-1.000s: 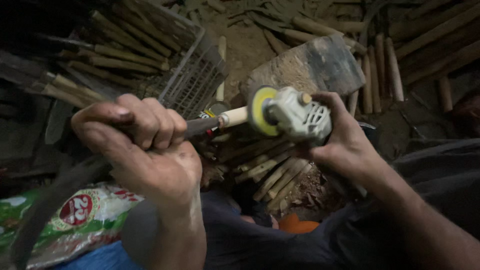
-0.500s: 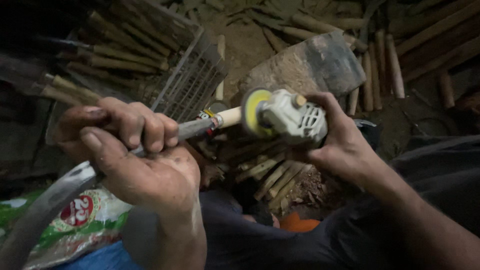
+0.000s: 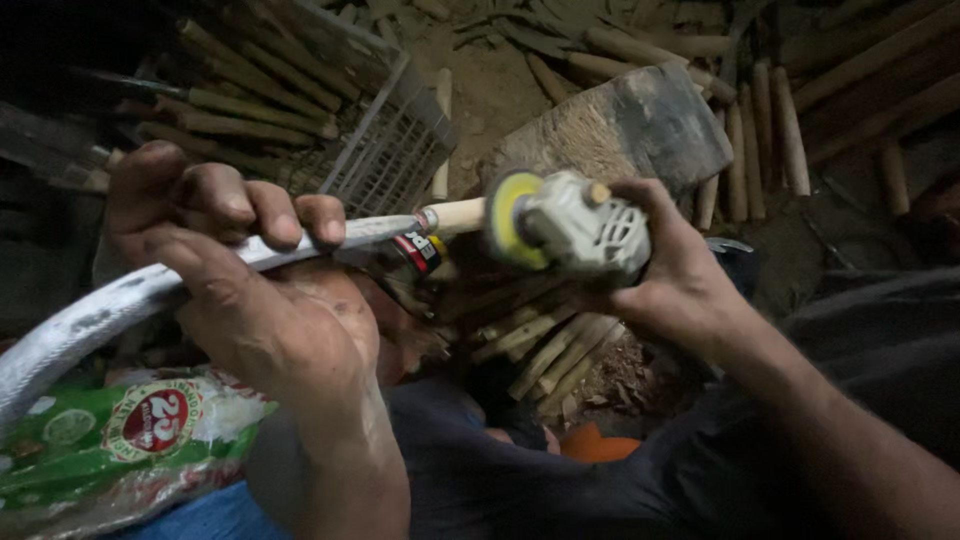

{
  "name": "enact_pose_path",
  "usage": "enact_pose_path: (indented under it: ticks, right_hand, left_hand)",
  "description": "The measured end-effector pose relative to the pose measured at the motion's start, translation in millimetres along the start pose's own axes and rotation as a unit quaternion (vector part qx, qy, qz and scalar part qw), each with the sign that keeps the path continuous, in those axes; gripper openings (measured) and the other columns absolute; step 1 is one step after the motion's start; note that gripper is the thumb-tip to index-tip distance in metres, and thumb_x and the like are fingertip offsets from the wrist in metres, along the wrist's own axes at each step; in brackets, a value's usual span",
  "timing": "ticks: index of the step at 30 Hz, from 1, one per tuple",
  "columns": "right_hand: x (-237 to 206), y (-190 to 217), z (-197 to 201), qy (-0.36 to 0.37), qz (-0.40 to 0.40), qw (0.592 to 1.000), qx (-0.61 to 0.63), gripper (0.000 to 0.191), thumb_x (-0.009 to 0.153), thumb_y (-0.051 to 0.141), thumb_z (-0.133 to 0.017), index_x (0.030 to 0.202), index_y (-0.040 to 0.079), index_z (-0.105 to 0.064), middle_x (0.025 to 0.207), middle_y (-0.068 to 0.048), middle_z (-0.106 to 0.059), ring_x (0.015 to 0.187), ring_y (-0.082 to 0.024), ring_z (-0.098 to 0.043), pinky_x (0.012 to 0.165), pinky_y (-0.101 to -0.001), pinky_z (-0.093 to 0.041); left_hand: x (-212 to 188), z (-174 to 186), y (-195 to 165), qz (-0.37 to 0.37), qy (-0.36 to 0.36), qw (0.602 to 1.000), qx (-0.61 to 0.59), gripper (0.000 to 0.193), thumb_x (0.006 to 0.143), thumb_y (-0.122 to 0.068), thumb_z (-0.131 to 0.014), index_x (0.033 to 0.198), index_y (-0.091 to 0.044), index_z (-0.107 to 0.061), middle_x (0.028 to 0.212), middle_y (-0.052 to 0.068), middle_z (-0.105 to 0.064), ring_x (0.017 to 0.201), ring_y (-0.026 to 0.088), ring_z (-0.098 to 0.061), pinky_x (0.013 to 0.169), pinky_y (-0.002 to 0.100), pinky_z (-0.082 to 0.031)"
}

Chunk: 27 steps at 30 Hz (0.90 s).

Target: The person uses an angle grinder to smooth and shape the wooden handles of several sickles. They hold each handle against the spinning disc, rotating it to even out the surface, then set the tool aside and pick up the next one.

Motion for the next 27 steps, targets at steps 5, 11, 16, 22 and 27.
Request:
enact_pose_path:
  ticks: [5,11,16,22,27]
  right_hand:
    - [-7.2,1.0,-1.9,-0.035,0.102,0.906,-0.409,0.097,0.062,0.014,-0.091,0.144,0.011,-0.039,0.135,-0.015,-0.058,0.129,-0.027,-0.063,0.114,-0.042,-0.055]
    - [4.6,12.1,2.1,-0.072,0.139,0.86,-0.486,0.101,0.065,0.012,-0.097,0.146,0.007,-0.037,0.14,-0.016,-0.051,0.134,-0.032,-0.052,0.116,-0.0479,-0.044]
    - [-5.2,5.7,-18.3,-0.018,0.114,0.898,-0.424,0.095,0.065,0.017,-0.092,0.144,0.012,-0.039,0.139,-0.013,-0.057,0.133,-0.028,-0.06,0.112,-0.0442,-0.053]
    - [-12.7,10.4,-22.9,0.003,0.161,0.896,-0.413,0.098,0.064,0.016,-0.094,0.143,0.01,-0.036,0.138,-0.014,-0.057,0.131,-0.029,-0.063,0.109,-0.0453,-0.055]
    - [-7.0,13.5,-16.6,0.046,0.134,0.938,-0.316,0.094,0.072,0.016,-0.092,0.147,0.008,-0.037,0.146,-0.013,-0.049,0.132,-0.032,-0.06,0.1,-0.0473,-0.06]
  left_hand:
    - [-6.1,6.1,-4.0,0.007,0.006,1.0,0.01,0.037,0.119,-0.04,-0.061,0.138,-0.013,-0.045,0.099,0.001,-0.048,0.079,0.009,-0.051,0.063,0.03,-0.057]
    - [2.5,10.7,1.1,-0.008,0.021,0.999,0.023,0.035,0.121,-0.041,-0.062,0.133,-0.013,-0.046,0.102,0.002,-0.053,0.082,0.011,-0.058,0.065,0.031,-0.06]
    - [4.4,11.3,-2.4,-0.006,0.035,0.999,-0.004,0.031,0.123,-0.039,-0.062,0.131,-0.012,-0.05,0.086,0.006,-0.058,0.072,0.012,-0.06,0.063,0.03,-0.058]
    - [-5.6,1.9,-11.7,0.005,0.03,1.0,0.001,0.031,0.121,-0.039,-0.063,0.129,-0.012,-0.049,0.081,0.005,-0.059,0.07,0.012,-0.063,0.063,0.032,-0.061]
    - [-5.6,-3.0,-12.0,-0.004,0.044,0.999,-0.016,0.031,0.12,-0.039,-0.063,0.13,-0.013,-0.049,0.08,0.006,-0.057,0.069,0.013,-0.061,0.061,0.031,-0.06]
Point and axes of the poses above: each hand's wrist, its own x-axis towards the middle knuckle, its own z-axis out of the back of the hand, y = z × x, the point moved 2 cm from there along x, towards the middle knuckle
